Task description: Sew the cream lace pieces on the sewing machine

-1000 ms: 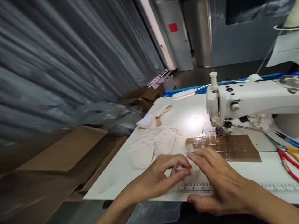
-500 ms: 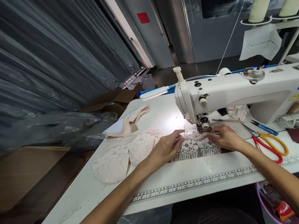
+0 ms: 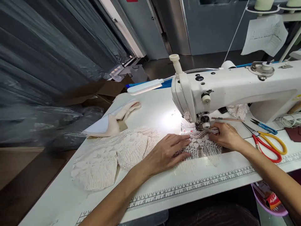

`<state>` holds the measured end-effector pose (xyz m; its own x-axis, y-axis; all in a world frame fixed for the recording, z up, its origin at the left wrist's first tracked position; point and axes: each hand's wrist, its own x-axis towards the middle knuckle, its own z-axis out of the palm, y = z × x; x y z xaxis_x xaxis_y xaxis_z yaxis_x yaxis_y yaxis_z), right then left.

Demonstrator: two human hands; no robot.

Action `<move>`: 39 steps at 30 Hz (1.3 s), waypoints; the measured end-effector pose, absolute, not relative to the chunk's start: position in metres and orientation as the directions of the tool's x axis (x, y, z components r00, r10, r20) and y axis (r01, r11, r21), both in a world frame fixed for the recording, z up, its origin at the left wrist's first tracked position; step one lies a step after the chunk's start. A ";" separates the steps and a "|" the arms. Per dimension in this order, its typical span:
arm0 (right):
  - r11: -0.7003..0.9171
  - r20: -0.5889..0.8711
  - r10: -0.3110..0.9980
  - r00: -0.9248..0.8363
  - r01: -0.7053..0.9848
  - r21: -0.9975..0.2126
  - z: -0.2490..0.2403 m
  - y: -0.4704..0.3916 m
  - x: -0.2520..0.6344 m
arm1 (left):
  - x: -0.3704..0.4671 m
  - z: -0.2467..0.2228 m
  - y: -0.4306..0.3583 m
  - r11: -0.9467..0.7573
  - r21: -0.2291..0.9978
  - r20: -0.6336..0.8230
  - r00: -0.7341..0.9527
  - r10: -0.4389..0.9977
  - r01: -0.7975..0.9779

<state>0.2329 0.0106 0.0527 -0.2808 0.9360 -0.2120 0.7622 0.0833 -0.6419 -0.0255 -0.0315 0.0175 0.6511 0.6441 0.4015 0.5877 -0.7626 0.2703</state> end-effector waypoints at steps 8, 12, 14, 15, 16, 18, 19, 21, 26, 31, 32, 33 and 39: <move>-0.203 -0.323 0.805 -0.497 0.280 -0.938 0.052 0.001 0.191 | -0.014 0.038 -0.047 -0.081 0.823 -0.126 0.320 0.939 0.562; 0.251 -0.093 0.881 -0.464 0.624 -0.740 0.044 0.011 0.202 | -0.010 0.039 -0.048 0.097 0.761 -0.225 0.121 0.967 0.641; 0.417 0.018 0.857 -0.515 0.674 -0.610 0.038 0.013 0.210 | -0.009 0.039 -0.047 0.138 0.786 -0.266 0.128 0.956 0.603; 0.490 0.059 0.821 -0.568 0.647 -0.584 0.034 0.013 0.213 | -0.009 0.039 -0.047 0.138 0.792 -0.264 0.130 0.956 0.595; 0.563 0.099 0.771 -0.629 0.600 -0.569 0.030 0.012 0.215 | -0.009 0.039 -0.047 0.132 0.791 -0.255 0.126 0.959 0.597; 0.686 0.179 0.677 -0.714 0.524 -0.505 0.021 0.009 0.217 | -0.009 0.040 -0.046 0.133 0.778 -0.244 0.100 0.965 0.614; 0.727 0.214 0.650 -0.729 0.516 -0.453 0.017 0.007 0.217 | -0.010 0.040 -0.046 0.146 0.769 -0.249 0.082 0.965 0.622; 0.766 0.251 0.630 -0.735 0.532 -0.361 0.009 0.006 0.216 | -0.011 0.042 -0.044 0.176 0.752 -0.265 0.048 0.963 0.635; 0.786 0.265 0.613 -0.745 0.540 -0.300 0.001 0.007 0.216 | -0.017 0.042 -0.038 0.152 0.691 -0.273 0.060 0.960 0.706; 0.761 0.269 0.639 -0.720 0.544 -0.353 0.004 0.002 0.217 | -0.018 0.037 -0.035 0.115 0.679 -0.249 0.079 0.965 0.725; 0.759 0.270 0.641 -0.718 0.540 -0.365 0.005 0.000 0.217 | -0.018 0.036 -0.035 0.105 0.680 -0.236 0.081 0.968 0.726; 0.757 0.268 0.642 -0.718 0.537 -0.373 0.006 -0.001 0.217 | -0.018 0.036 -0.035 0.098 0.679 -0.227 0.082 0.970 0.728; 0.744 0.246 0.658 -0.711 0.566 -0.356 0.005 -0.004 0.216 | -0.016 0.037 -0.036 0.107 0.649 -0.238 0.068 0.969 0.754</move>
<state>0.2156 -0.0041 0.0047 -0.7115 0.6584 0.2456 0.5656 0.7440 -0.3558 -0.0161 -0.0364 0.0370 0.0679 0.9688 -0.2383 0.7537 0.1067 0.6486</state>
